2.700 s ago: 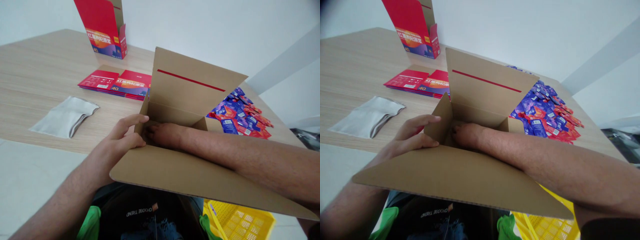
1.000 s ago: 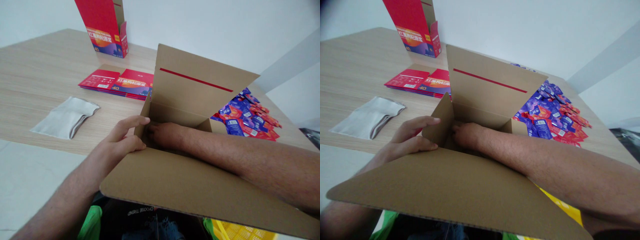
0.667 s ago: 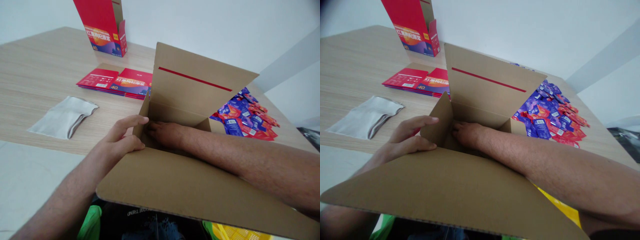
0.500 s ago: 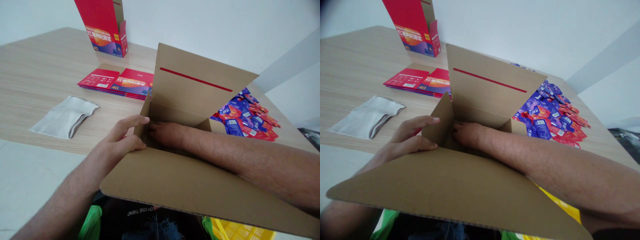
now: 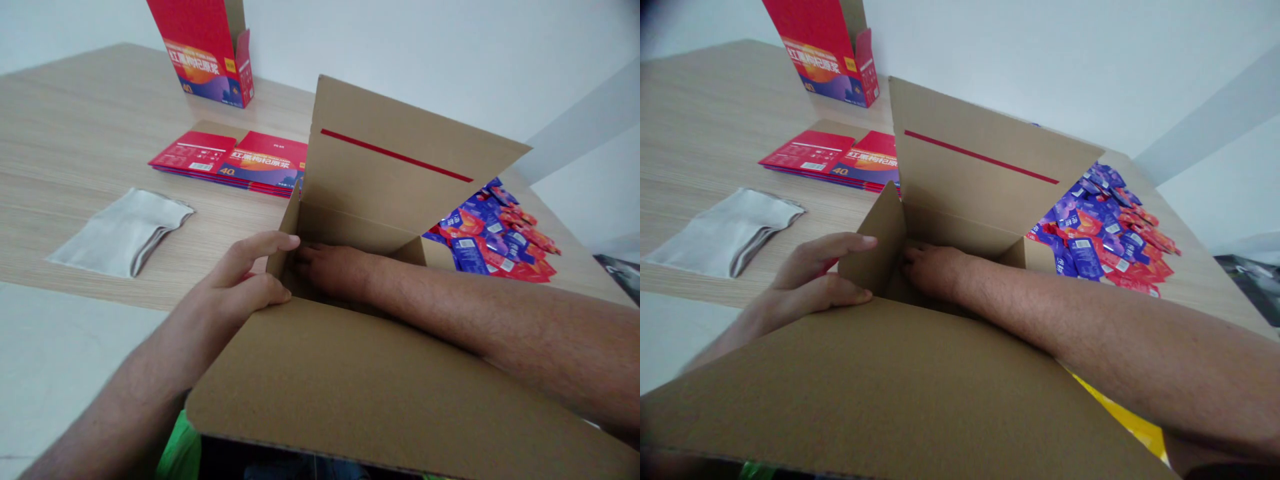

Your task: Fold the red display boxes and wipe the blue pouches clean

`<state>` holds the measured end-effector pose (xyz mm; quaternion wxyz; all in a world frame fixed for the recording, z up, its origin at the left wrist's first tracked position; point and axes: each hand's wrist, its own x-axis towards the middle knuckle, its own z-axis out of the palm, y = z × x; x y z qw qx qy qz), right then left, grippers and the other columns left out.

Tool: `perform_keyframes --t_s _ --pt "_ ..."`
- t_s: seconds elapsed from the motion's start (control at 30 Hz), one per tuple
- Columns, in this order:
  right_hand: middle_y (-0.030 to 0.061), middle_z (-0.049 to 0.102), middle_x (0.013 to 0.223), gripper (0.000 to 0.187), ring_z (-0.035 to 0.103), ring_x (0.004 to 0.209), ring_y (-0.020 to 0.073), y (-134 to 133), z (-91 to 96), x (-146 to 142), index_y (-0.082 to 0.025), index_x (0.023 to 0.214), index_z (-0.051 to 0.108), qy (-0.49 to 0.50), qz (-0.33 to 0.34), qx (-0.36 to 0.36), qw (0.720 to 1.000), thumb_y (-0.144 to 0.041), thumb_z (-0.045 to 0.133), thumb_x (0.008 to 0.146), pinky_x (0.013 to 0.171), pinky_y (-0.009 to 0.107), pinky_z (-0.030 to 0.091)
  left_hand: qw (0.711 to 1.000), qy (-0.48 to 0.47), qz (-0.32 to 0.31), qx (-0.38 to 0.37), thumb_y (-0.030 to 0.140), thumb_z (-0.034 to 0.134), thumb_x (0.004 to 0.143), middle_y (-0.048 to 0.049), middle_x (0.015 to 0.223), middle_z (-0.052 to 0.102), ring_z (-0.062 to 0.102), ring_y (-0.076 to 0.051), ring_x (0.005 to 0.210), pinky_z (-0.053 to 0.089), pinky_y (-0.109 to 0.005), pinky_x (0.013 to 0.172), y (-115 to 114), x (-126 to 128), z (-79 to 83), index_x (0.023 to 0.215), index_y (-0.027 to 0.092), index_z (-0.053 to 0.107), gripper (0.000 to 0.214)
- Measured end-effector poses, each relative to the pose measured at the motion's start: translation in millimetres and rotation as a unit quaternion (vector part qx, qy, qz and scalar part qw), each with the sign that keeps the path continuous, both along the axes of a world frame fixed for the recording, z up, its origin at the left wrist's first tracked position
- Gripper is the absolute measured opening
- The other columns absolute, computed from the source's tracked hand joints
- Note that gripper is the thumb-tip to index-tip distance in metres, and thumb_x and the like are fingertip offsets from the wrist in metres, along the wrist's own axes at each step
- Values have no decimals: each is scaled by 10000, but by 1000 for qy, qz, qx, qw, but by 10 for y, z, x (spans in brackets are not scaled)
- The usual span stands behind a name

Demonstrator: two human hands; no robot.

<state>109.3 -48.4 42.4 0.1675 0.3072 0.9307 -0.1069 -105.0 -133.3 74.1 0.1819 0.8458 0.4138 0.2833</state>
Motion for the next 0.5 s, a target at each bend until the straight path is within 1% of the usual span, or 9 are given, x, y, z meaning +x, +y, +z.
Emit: perform_keyframes --t_s 0.1,0.2,0.27,0.33,0.37,0.43,0.5 --pt "127 465 1507 517 553 1250 322 29 12 3 -203 1413 543 -59 -20 18 998 -185 590 898 996 410 526 1000 12 0 12 182 586 837 -21 1521 425 460 -273 1364 444 -385 1106 12 0 -5 935 235 687 151" --pt "157 411 1544 713 517 1296 350 61 8 15 -181 1486 451 -68 -33 6 997 -207 707 821 1016 426 511 1000 10 1 13 186 562 858 -26 1512 438 453 -255 1368 429 -375 1121 17 3 -2 934 233 689 156" --pt "178 382 1560 753 493 1320 359 61 8 19 -151 1504 420 -68 -34 2 997 -207 718 815 1034 438 496 1000 2 4 3 200 561 859 -28 1504 447 452 -260 1365 432 -392 1120 17 3 -1 936 234 689 153" --pt "183 374 1564 707 497 1316 353 40 17 19 -125 1512 403 -71 -28 12 997 -192 663 858 1044 433 488 1000 -2 5 -6 214 575 849 -27 1500 454 456 -273 1358 444 -410 1106 16 0 -2 937 238 688 146" --pt "185 389 1554 646 512 1301 346 26 23 19 -115 1501 418 -73 -24 20 997 -185 615 890 1034 426 496 1000 -4 4 -8 219 580 846 -24 1501 453 458 -276 1354 451 -410 1099 16 -2 -3 934 239 687 140" --pt "185 439 1515 505 552 1254 330 -2 33 22 -101 1441 493 -74 -16 30 997 -166 518 941 998 412 517 1000 -9 -2 -6 217 578 848 -18 1508 441 455 -270 1356 455 -397 1089 18 -7 -8 927 241 684 135" --pt "184 472 1484 437 572 1228 315 -16 34 30 -100 1388 545 -75 -17 30 997 -155 466 962 975 403 527 1000 -15 -9 -1 215 581 850 -15 1519 422 446 -266 1365 455 -383 1084 20 -11 -12 926 241 680 128"
